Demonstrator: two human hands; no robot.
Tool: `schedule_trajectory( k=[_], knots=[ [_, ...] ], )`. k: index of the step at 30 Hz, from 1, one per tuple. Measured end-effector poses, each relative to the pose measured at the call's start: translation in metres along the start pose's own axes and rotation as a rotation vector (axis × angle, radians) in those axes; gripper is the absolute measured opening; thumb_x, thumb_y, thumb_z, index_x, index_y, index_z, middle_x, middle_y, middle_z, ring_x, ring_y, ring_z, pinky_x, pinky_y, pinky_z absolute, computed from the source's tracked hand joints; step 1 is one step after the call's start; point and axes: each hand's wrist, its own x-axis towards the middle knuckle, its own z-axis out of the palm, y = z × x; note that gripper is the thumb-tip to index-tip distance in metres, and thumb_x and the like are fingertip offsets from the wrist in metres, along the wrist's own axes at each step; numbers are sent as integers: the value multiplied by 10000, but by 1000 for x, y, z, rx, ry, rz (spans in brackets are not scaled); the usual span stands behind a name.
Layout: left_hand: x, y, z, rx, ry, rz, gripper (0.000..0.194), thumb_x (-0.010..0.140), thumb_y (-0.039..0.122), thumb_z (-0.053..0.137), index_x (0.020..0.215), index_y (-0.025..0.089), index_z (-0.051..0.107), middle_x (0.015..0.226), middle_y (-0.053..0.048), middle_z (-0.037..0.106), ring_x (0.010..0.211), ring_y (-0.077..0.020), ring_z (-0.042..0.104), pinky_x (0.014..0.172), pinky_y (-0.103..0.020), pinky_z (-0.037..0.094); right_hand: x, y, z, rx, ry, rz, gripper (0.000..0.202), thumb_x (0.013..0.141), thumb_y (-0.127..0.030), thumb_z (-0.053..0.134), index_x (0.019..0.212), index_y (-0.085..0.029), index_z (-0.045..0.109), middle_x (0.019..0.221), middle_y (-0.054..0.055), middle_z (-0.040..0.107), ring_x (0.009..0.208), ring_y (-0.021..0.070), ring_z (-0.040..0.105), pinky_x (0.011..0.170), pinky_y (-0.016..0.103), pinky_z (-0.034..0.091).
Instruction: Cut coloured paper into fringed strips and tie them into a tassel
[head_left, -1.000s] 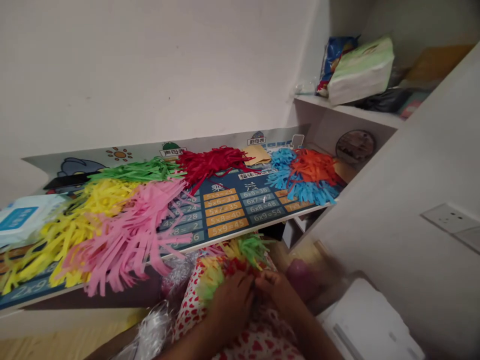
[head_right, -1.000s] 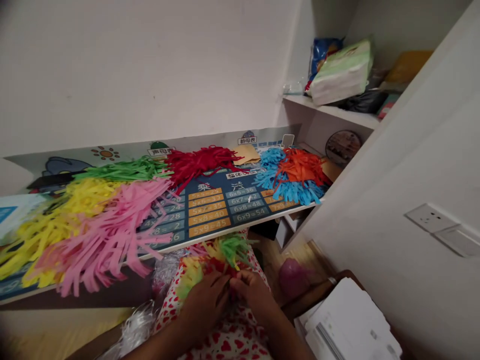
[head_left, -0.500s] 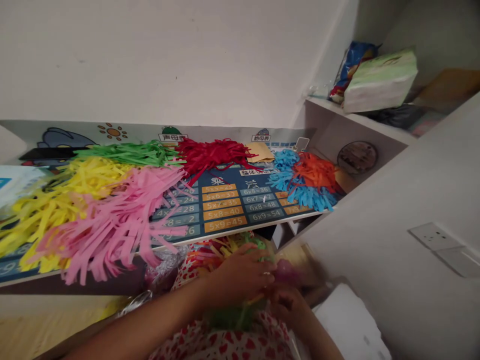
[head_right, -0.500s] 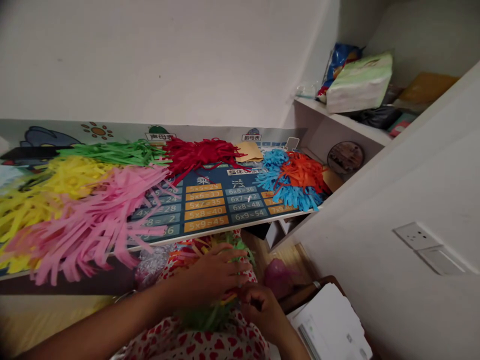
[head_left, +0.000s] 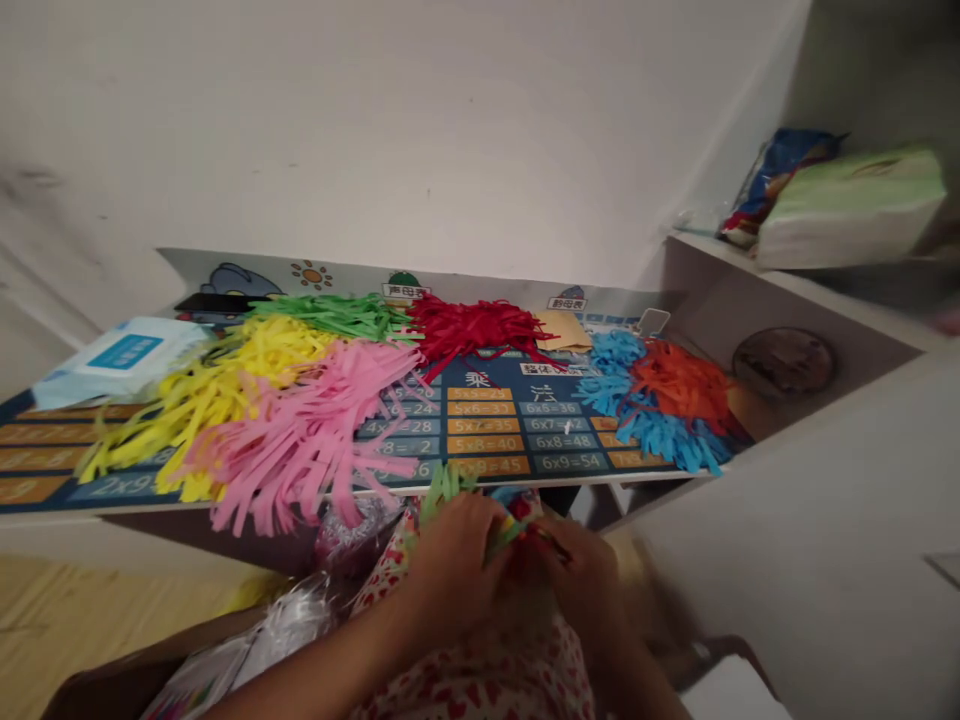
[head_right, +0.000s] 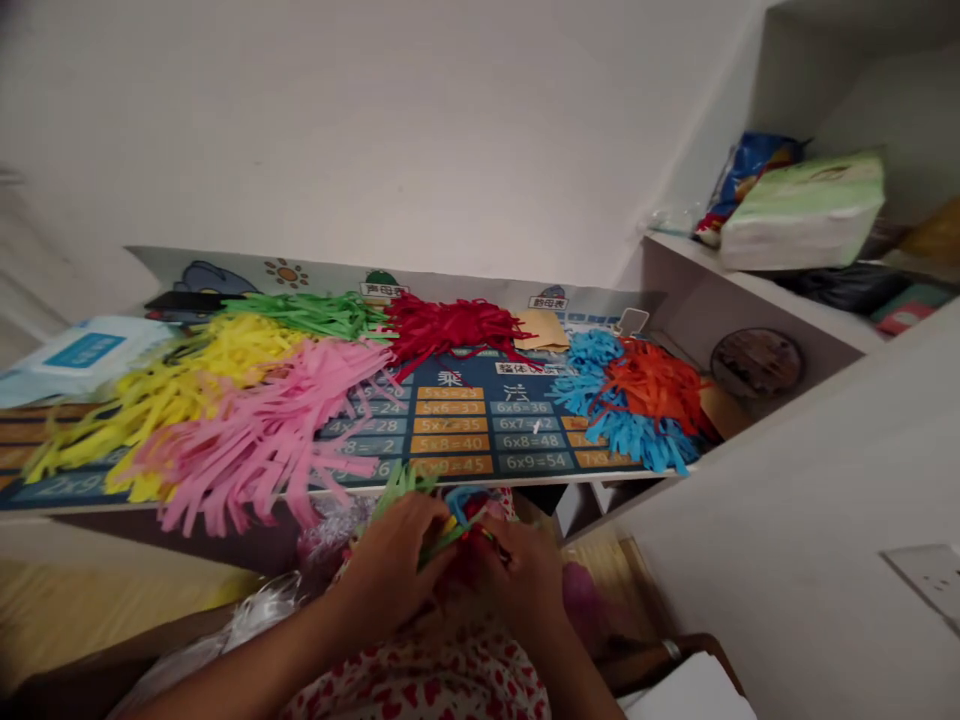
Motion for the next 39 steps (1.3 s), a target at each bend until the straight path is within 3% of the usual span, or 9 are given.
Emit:
schedule_trajectory(
  k=[6,9,12,17,21,24,28,34,39],
  knots=[
    [-6,-29,-8,-930,-212,-113,223,845,367,501,903,163,571,770,-1,550,692,-137,507,635,-243,398,23,1,9,82,-63,-110,222,889,-313,552,1016,-293,734,919,16,759,830,196,704,731,285,522],
    [-5,-36,-17,-737,-108,-111,123,743,272,612,771,161,567,676,37,501,638,-117,474,600,-219,364,30,-4,7,144,-101,-119,207,880,-333,575,987,-281,743,911,31,759,826,204,702,733,290,525],
    [-6,-41,-27,-351,43,-101,204,777,207,594,977,171,606,692,38,563,626,-130,523,594,-226,377,37,-10,2,185,-140,-110,204,867,-360,585,932,-271,756,858,40,759,779,213,699,717,301,530],
    [-7,-45,-34,158,57,106,249,926,365,518,1094,227,638,969,-56,709,865,-222,651,727,-303,468,49,-15,-11,173,-140,-28,267,830,-364,616,1041,-236,720,855,40,741,721,192,667,666,278,517],
    [-4,-41,-39,95,7,158,275,924,379,538,1136,235,639,1007,-45,727,893,-214,674,757,-297,495,59,-12,-28,163,-156,-15,341,809,-356,617,1111,-210,681,631,-13,615,529,142,527,528,240,449],
    [-2,-35,-42,-25,-2,147,298,924,324,541,1205,249,606,1059,-30,726,913,-194,680,792,-286,503,62,-12,-36,194,-175,-44,297,845,-357,579,1091,-226,681,763,15,668,608,151,567,569,245,459],
    [4,-24,-42,-75,17,163,345,938,223,442,1258,220,571,1022,-63,709,911,-195,670,788,-298,517,59,-25,-21,76,-194,-169,331,797,-429,678,1069,-242,694,934,60,702,827,215,631,739,312,479],
    [13,-25,-40,-38,6,179,353,930,168,378,1214,183,587,1066,-92,688,927,-203,659,806,-320,526,50,-36,17,-85,-325,-360,123,830,-260,641,904,-243,738,860,65,697,807,216,625,672,293,441],
    [11,-41,-47,-17,5,13,323,906,125,408,1133,190,629,999,-69,695,917,-189,649,798,-300,510,50,-20,-4,128,-393,-228,237,872,-305,591,1088,-259,676,1017,69,698,928,222,630,810,326,468]
  ],
)
